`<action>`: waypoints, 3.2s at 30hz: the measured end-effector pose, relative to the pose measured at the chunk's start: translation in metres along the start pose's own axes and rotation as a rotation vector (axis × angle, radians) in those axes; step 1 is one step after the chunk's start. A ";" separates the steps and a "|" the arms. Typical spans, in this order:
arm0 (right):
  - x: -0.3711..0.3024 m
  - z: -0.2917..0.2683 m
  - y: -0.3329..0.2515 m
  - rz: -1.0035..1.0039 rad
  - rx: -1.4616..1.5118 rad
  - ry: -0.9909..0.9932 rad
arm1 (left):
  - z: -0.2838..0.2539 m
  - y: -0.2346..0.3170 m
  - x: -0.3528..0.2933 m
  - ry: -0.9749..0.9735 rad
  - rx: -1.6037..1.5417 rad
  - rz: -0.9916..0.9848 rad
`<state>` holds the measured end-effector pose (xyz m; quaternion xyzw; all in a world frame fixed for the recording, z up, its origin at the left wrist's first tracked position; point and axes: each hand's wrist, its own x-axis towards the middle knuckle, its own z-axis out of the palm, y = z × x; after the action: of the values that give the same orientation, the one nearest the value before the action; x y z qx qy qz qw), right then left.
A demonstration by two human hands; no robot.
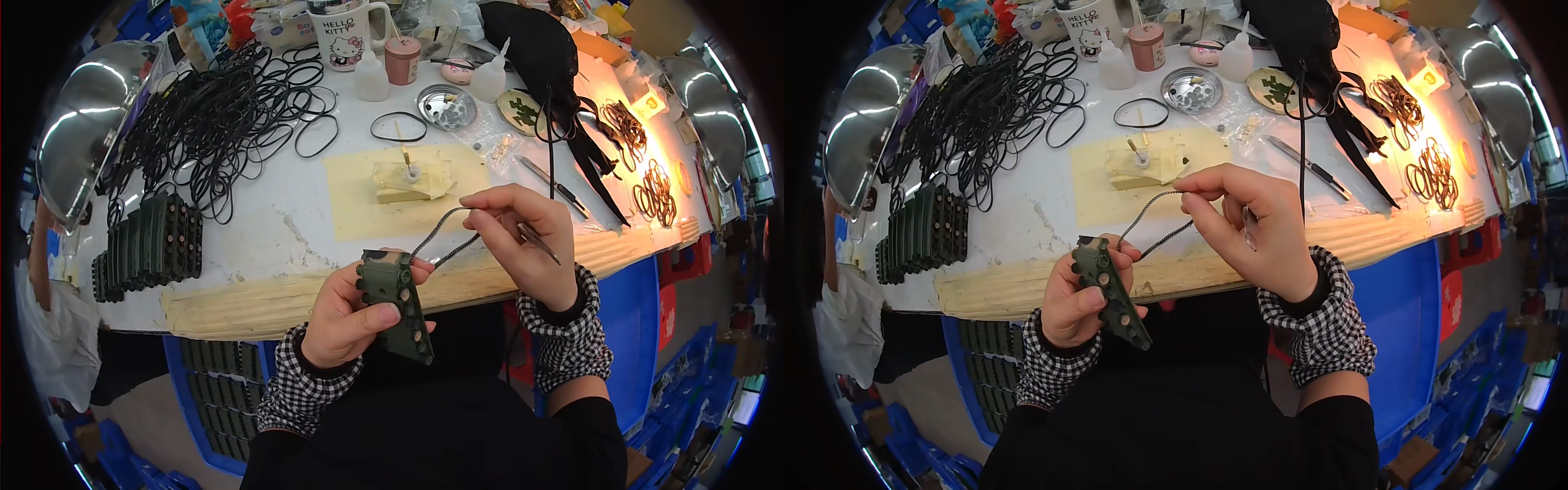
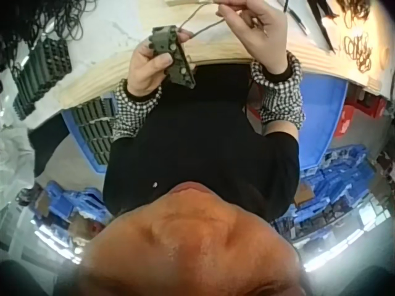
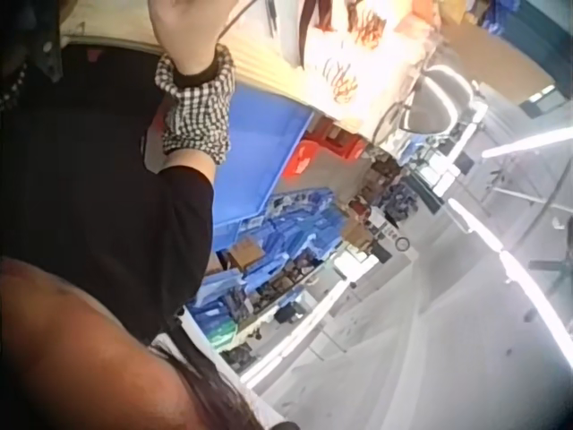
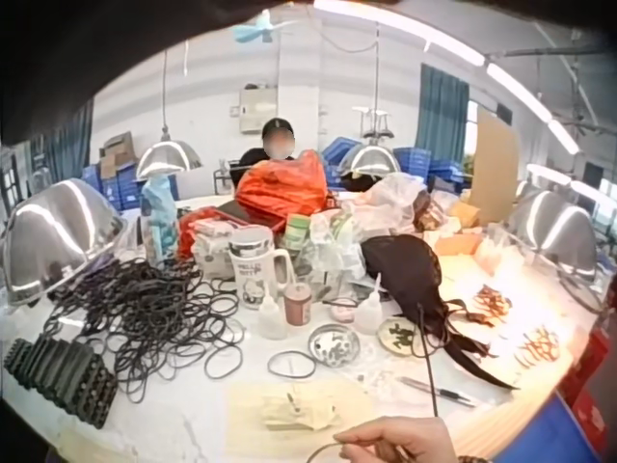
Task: Assemble small green plastic housings by inserting wires and internal components using tweezers.
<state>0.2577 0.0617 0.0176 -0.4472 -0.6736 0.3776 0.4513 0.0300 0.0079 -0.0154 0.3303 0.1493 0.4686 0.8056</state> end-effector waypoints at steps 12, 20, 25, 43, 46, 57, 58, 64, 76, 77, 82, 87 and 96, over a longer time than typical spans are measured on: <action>-0.003 0.006 -0.001 0.100 0.068 -0.082 | -0.003 0.001 -0.002 0.030 -0.081 0.134; 0.000 0.005 0.000 0.023 0.089 -0.044 | 0.002 0.000 -0.004 0.049 -0.067 0.027; -0.001 0.006 0.000 0.021 0.055 -0.052 | 0.001 0.000 -0.004 -0.012 -0.098 0.044; 0.004 0.001 -0.021 -0.066 -0.090 -0.223 | 0.002 0.001 0.000 0.023 -0.005 0.013; 0.005 -0.002 -0.017 -0.239 -0.133 -0.371 | 0.004 0.007 0.001 -0.021 0.052 -0.020; 0.008 -0.003 -0.011 0.053 -0.058 -0.241 | -0.007 0.005 -0.006 0.162 -0.054 0.106; 0.007 -0.001 -0.010 0.134 -0.013 -0.241 | -0.008 0.004 -0.006 0.167 -0.067 0.116; 0.008 -0.002 -0.005 0.219 0.139 -0.279 | -0.011 0.003 -0.005 0.154 -0.114 0.142; 0.011 0.005 -0.008 0.194 0.218 -0.224 | -0.010 0.000 -0.010 0.048 -0.069 0.066; 0.011 0.004 -0.009 0.193 0.217 -0.225 | -0.010 0.000 -0.010 0.039 -0.056 0.058; 0.012 0.008 -0.009 0.055 0.073 -0.216 | -0.005 0.003 -0.005 -0.017 -0.024 0.035; 0.015 0.015 -0.024 -0.276 -0.191 -0.270 | -0.007 0.003 -0.008 0.059 -0.035 0.003; 0.011 0.019 -0.014 -0.175 -0.255 -0.102 | -0.015 0.003 -0.012 0.036 -0.085 0.133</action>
<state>0.2340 0.0660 0.0279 -0.4206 -0.7744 0.2707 0.3874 0.0136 0.0045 -0.0258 0.2963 0.1214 0.5331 0.7831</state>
